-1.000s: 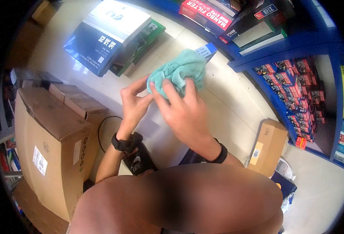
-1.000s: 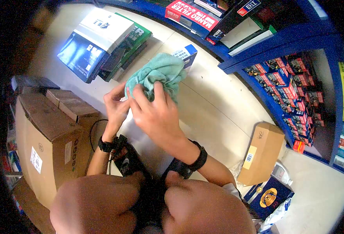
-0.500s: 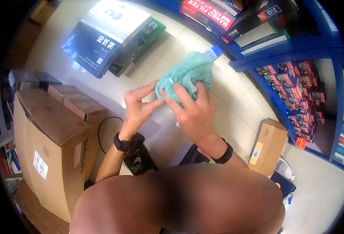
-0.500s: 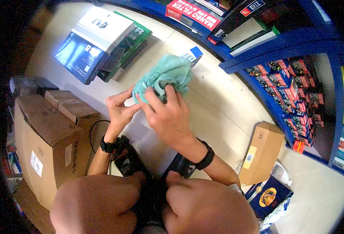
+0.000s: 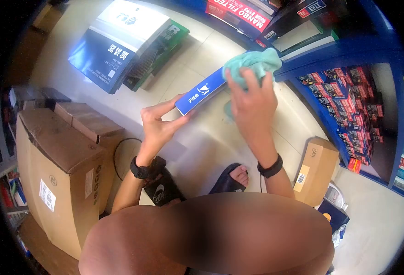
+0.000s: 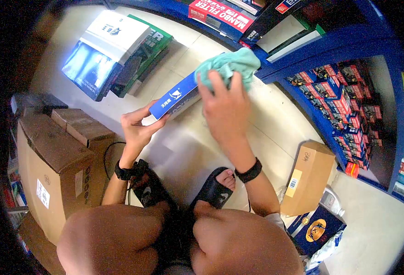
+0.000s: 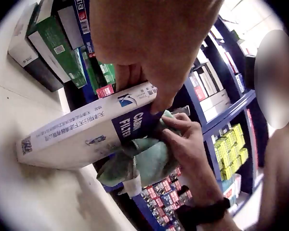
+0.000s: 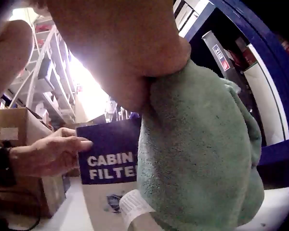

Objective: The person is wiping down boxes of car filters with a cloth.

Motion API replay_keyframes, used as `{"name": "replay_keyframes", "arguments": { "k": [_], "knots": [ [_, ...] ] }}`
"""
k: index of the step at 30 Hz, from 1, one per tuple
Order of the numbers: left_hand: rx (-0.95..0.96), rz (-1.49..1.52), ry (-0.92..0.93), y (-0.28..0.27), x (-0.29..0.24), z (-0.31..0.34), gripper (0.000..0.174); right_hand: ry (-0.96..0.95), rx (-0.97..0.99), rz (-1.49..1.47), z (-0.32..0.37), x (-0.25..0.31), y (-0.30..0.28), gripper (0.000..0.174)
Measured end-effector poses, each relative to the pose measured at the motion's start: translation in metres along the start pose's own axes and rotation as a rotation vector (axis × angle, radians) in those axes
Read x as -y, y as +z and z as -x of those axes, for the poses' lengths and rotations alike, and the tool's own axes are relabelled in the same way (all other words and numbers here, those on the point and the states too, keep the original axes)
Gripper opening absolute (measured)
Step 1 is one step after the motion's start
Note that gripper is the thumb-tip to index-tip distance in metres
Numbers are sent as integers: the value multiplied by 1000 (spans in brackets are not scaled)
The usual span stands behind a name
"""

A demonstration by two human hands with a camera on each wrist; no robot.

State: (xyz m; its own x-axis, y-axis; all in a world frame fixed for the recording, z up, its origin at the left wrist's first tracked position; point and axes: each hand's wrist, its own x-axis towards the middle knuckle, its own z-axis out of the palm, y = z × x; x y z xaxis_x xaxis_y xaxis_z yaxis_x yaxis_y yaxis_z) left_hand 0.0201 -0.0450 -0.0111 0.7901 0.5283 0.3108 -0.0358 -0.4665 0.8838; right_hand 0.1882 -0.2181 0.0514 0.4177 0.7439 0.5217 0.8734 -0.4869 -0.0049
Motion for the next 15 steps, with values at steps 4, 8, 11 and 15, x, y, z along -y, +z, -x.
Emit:
{"name": "replay_keyframes", "arguments": {
  "k": [4,8,11,15],
  "knots": [
    [-4,-33,1,-3,7,4,44,-38,112,-149,21,52,-8,29],
    [-35,-91,-1,-3,4,9,46,-207,30,-157,28,76,-7,23],
    [-35,-97,18,-2,2,8,46,-169,55,-191,21,59,-14,28],
    [8,-24,34,-3,4,5,45,-88,-47,-135,9,25,-1,29]
  ]
}}
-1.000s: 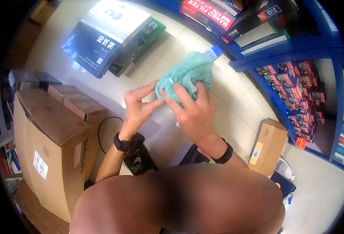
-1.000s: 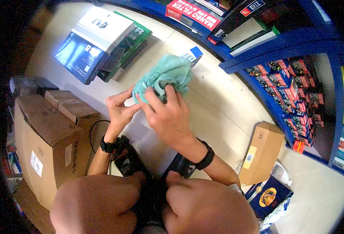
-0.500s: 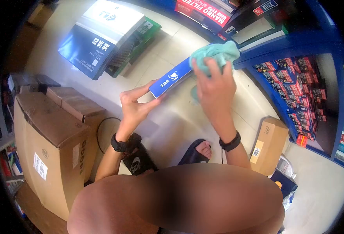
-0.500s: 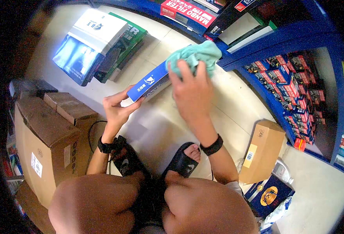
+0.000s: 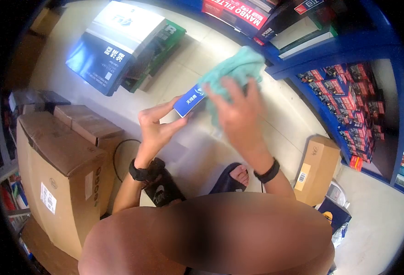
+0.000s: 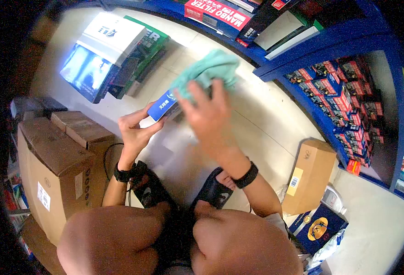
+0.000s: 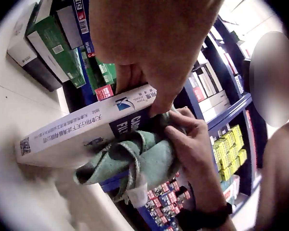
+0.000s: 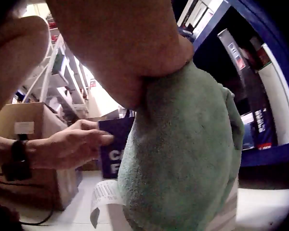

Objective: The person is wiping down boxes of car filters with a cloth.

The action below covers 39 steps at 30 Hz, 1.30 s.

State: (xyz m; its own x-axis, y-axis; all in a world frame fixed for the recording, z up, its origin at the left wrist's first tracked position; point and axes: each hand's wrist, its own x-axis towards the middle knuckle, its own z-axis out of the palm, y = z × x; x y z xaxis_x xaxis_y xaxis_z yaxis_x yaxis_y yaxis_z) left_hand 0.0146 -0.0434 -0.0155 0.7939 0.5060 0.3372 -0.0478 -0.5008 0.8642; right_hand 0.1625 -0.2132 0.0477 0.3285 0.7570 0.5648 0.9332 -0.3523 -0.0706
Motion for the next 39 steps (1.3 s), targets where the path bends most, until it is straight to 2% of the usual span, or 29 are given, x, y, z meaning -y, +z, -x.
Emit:
{"name": "replay_keyframes", "arguments": {
  "k": [5,9,11,12,14,15,17,18,19,20,22,24,26,28,29,31,34,36,38,39],
  "knots": [
    [28,-6,15,0,-8,-5,43,190,7,188,-16,-69,1,30],
    [31,-9,1,1,-7,-4,44,121,-18,216,-16,-59,8,29],
    [30,-34,-7,1,-6,-4,45,60,63,130,-8,-43,1,50],
    [23,-28,-20,2,-5,-2,46,62,64,126,-5,-29,-3,50],
    [18,-21,-26,1,-4,-1,47,-27,106,39,-2,4,-11,15],
    [11,-39,-22,1,-5,0,47,-26,105,40,1,23,-14,15],
    [5,-57,-16,0,-7,3,48,105,54,-167,3,50,-16,12],
    [18,-73,-45,-1,-8,5,48,103,49,-165,3,48,-16,12],
    [30,-91,-76,-1,-8,5,49,19,68,-100,3,46,-16,13],
    [31,-92,-77,0,-8,5,49,-61,90,-36,5,44,-16,13],
    [3,-56,-45,1,-6,4,48,-31,77,-44,5,36,-11,15],
    [14,-47,-27,0,-5,-1,47,34,81,-12,3,26,-7,35],
    [23,-39,-10,-2,-6,-3,47,53,59,24,-2,1,-2,40],
    [44,-62,-6,-3,-8,-5,46,160,54,155,-8,-30,2,46],
    [47,-60,-5,-3,-9,-4,46,164,55,157,-12,-48,3,46],
    [80,-64,-26,-2,-9,-4,46,181,-73,185,-21,-75,6,34],
    [44,-49,18,2,-7,-3,45,118,-85,173,-27,-71,12,36],
    [44,-36,-6,2,-11,-4,46,137,-55,180,-24,-58,10,30],
    [38,-31,-32,2,-10,-4,46,297,139,58,-14,-38,11,47],
    [30,-36,-39,2,-9,-3,47,249,157,43,-5,-26,11,47]
  ]
}}
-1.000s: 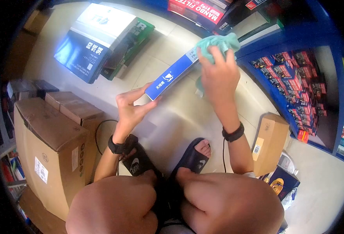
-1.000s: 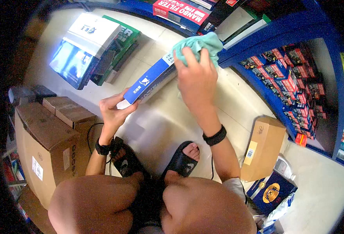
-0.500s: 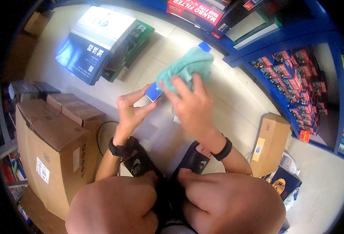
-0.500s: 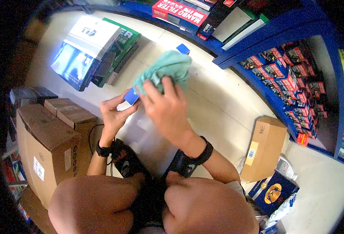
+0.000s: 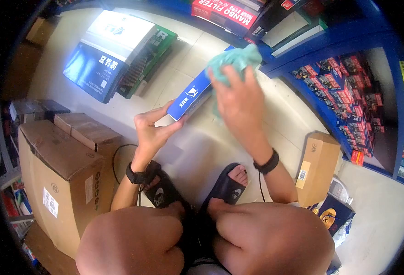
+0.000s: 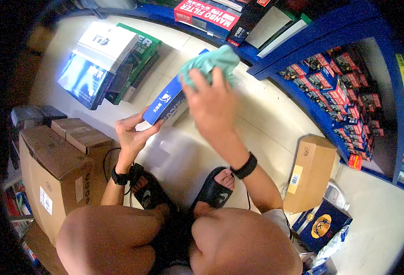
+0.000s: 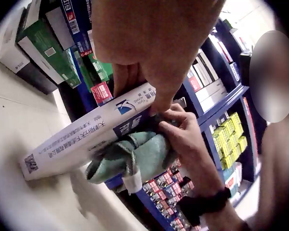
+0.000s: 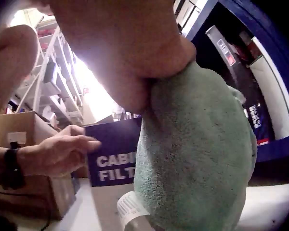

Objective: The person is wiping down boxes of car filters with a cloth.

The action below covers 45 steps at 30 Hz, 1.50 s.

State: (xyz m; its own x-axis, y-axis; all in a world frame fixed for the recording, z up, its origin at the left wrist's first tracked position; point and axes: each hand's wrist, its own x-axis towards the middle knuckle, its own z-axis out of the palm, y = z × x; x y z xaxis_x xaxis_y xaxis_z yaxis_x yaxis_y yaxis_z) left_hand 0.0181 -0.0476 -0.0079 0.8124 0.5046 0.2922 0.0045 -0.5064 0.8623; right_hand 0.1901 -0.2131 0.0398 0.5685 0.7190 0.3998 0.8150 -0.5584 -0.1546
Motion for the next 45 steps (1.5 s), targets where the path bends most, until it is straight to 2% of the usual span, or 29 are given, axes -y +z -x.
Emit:
{"name": "replay_keyframes", "arguments": {
  "k": [2,4,7,12,17,19,23,26,29,31,34,38,41,43,45],
  "knots": [
    [-4,-3,-9,0,3,3,48,-231,-67,6,14,24,-14,41],
    [-21,18,-19,0,5,3,50,-176,-25,-145,30,53,-6,17],
    [-9,-39,-29,-3,2,5,51,-234,-102,-159,35,76,-21,18],
    [-18,-27,6,-1,5,6,50,-292,-82,-70,35,59,-16,22],
    [-9,-60,35,0,-1,0,47,-160,-158,57,7,9,-4,30],
    [-7,-22,42,2,-2,1,45,-32,-184,117,-7,-12,-4,36],
    [23,-28,10,1,-4,2,45,-26,-248,73,-25,-40,5,40],
    [-26,-40,9,4,1,2,45,-53,-245,49,-28,-34,3,44],
    [-23,-24,16,4,-5,2,46,-31,-182,73,-16,-18,-4,40],
    [-1,-50,-48,3,-6,5,47,-97,-123,26,2,-5,-5,37],
    [-17,-13,-31,3,3,6,47,-219,-88,-20,24,32,-8,29],
    [-28,3,-49,0,13,11,48,-296,-116,-106,44,66,-3,26],
    [-23,-2,-62,1,11,11,48,-243,-89,-109,43,64,-6,29],
    [-27,36,-52,1,10,7,49,-209,-165,-109,38,53,-2,41],
    [-19,6,-42,1,2,5,48,-162,-134,-86,33,38,4,45]
  ]
}}
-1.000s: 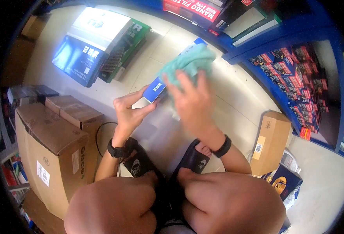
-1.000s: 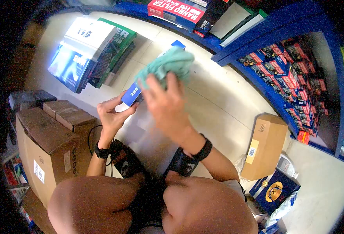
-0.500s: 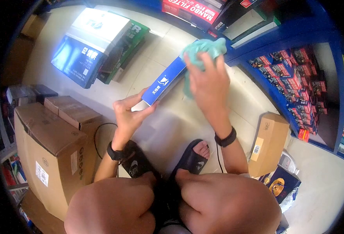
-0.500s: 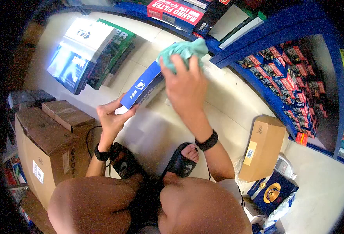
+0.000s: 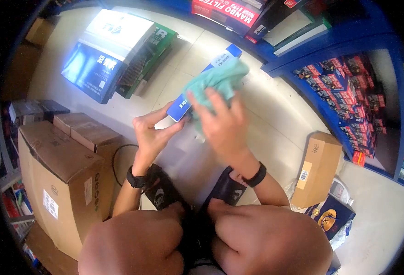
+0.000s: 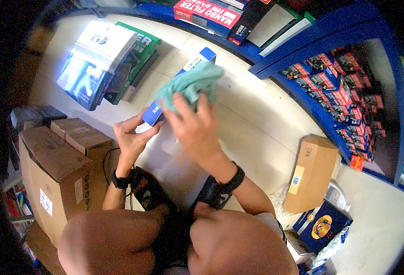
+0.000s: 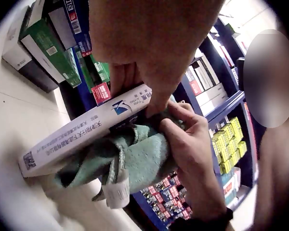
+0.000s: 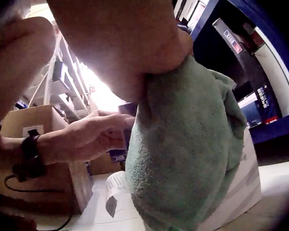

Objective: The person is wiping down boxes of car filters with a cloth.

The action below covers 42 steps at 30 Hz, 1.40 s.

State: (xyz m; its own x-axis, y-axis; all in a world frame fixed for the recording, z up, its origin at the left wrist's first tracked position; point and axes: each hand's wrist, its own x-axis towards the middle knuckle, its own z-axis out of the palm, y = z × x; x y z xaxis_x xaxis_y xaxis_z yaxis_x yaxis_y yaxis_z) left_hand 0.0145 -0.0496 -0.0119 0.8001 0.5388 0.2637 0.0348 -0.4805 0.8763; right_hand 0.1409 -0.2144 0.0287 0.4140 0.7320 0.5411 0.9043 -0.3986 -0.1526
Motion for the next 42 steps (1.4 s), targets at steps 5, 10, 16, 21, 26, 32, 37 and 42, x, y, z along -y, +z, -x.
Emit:
{"name": "replay_keyframes", "arguments": {
  "k": [5,10,16,21,26,32,37,42],
  "knots": [
    [2,-11,14,2,-8,-1,46,185,-128,83,-26,-56,8,51],
    [14,56,-126,0,0,-1,48,209,-149,34,-46,-78,8,46],
    [-93,338,-258,-5,1,-9,53,186,-159,-74,-39,-68,20,55],
    [-59,335,-302,-15,12,-16,62,176,-178,-87,-9,-41,39,55],
    [91,378,-363,-12,32,-4,63,92,98,-106,10,-1,52,45],
    [67,395,-335,-17,44,-4,58,-181,129,-224,11,30,47,23],
    [65,434,-404,-21,44,-11,58,-163,121,-200,-4,9,57,35],
    [97,314,-355,-24,42,-7,58,16,135,-80,-29,-33,69,57]
  ]
}}
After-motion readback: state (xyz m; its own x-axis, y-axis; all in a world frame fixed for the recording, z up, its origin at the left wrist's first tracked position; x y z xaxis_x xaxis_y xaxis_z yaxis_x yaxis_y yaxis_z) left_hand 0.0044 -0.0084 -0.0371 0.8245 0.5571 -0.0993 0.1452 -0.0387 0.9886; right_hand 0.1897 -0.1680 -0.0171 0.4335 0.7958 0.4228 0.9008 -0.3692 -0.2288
